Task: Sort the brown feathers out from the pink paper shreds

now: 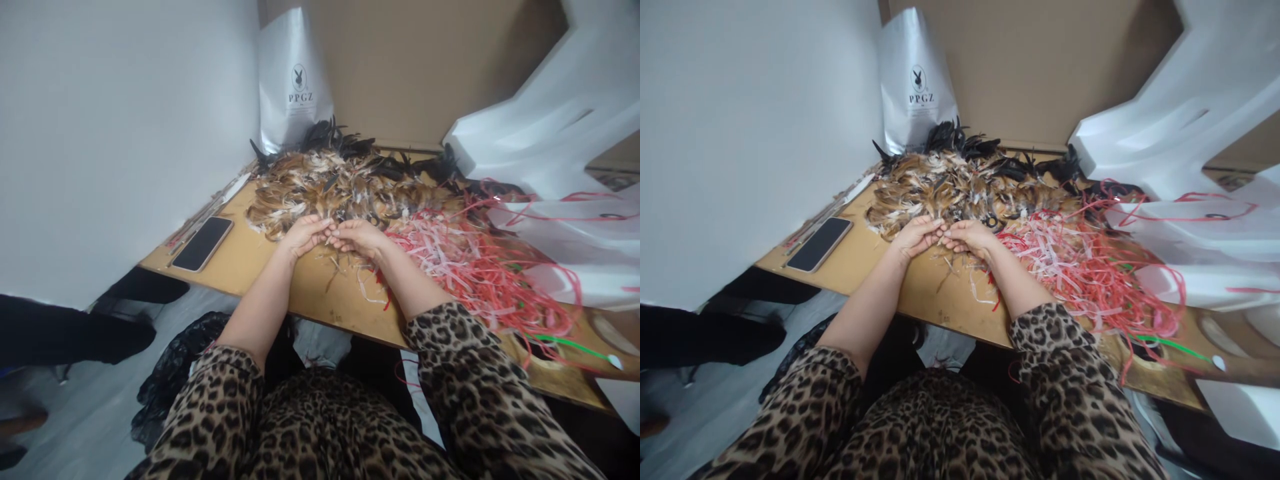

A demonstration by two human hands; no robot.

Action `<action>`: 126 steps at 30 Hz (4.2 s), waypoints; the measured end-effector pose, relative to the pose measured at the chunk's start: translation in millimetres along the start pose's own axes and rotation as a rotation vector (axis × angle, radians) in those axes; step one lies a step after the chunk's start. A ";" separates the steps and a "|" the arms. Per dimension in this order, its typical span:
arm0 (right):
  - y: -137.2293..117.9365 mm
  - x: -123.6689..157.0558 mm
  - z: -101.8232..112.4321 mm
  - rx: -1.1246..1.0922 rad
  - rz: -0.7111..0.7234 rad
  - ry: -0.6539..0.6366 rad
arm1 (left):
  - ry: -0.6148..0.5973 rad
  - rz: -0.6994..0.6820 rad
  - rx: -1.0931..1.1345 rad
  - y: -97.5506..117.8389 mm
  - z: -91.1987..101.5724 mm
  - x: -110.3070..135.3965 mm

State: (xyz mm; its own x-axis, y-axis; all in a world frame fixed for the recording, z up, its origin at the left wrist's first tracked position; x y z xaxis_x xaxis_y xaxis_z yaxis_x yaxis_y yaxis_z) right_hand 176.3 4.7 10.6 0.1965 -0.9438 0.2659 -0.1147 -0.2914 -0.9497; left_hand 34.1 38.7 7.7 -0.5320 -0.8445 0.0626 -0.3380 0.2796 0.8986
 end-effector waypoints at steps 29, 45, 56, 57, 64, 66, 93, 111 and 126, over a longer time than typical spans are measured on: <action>-15.5 -1.6 6.1 0.123 0.429 0.356 | 0.074 0.290 0.189 -5.5 -5.4 2.1; -2.6 -12.0 3.3 -0.079 0.343 0.380 | 0.150 0.093 0.041 -9.8 -5.9 -5.3; -5.7 -4.0 -6.1 0.024 0.417 0.448 | 0.121 0.080 0.012 -13.1 -7.1 -7.0; -6.5 -3.3 -6.1 0.034 0.424 0.456 | 0.127 0.076 0.000 -12.8 -7.5 -6.7; -8.6 -3.1 -4.7 0.121 0.422 0.443 | 0.155 -0.011 -0.099 -11.7 -7.4 -6.7; -8.0 -4.3 -3.3 0.117 0.433 0.437 | 0.149 -0.042 -0.139 -11.1 -8.3 -6.7; -15.8 1.7 2.1 0.293 0.441 0.417 | 0.028 -0.064 -0.447 -9.8 -17.9 -2.0; -11.0 -3.9 5.0 0.236 0.432 0.385 | 0.019 0.062 -0.281 -15.0 -12.4 -1.1; -19.8 9.5 -2.4 0.858 0.823 0.392 | 0.160 0.149 0.167 -11.9 -1.7 -4.9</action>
State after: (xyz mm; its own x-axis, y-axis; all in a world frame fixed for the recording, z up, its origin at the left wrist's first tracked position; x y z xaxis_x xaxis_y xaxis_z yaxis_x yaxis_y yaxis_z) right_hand 178.1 1.1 32.3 0.0477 -0.8232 -0.5657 0.6338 0.4627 -0.6199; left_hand 42.0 38.7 -2.6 -0.4608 -0.8459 0.2684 -0.3957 0.4665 0.7910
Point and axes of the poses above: each hand's wrist, its own x-axis away from the middle knuckle, its own z-axis out of the back of the hand, y = z × x, the point moved 3 cm from there along -x, towards the middle knuckle, and after that the axes turned 2 degrees about y, right-handed, at the moved point
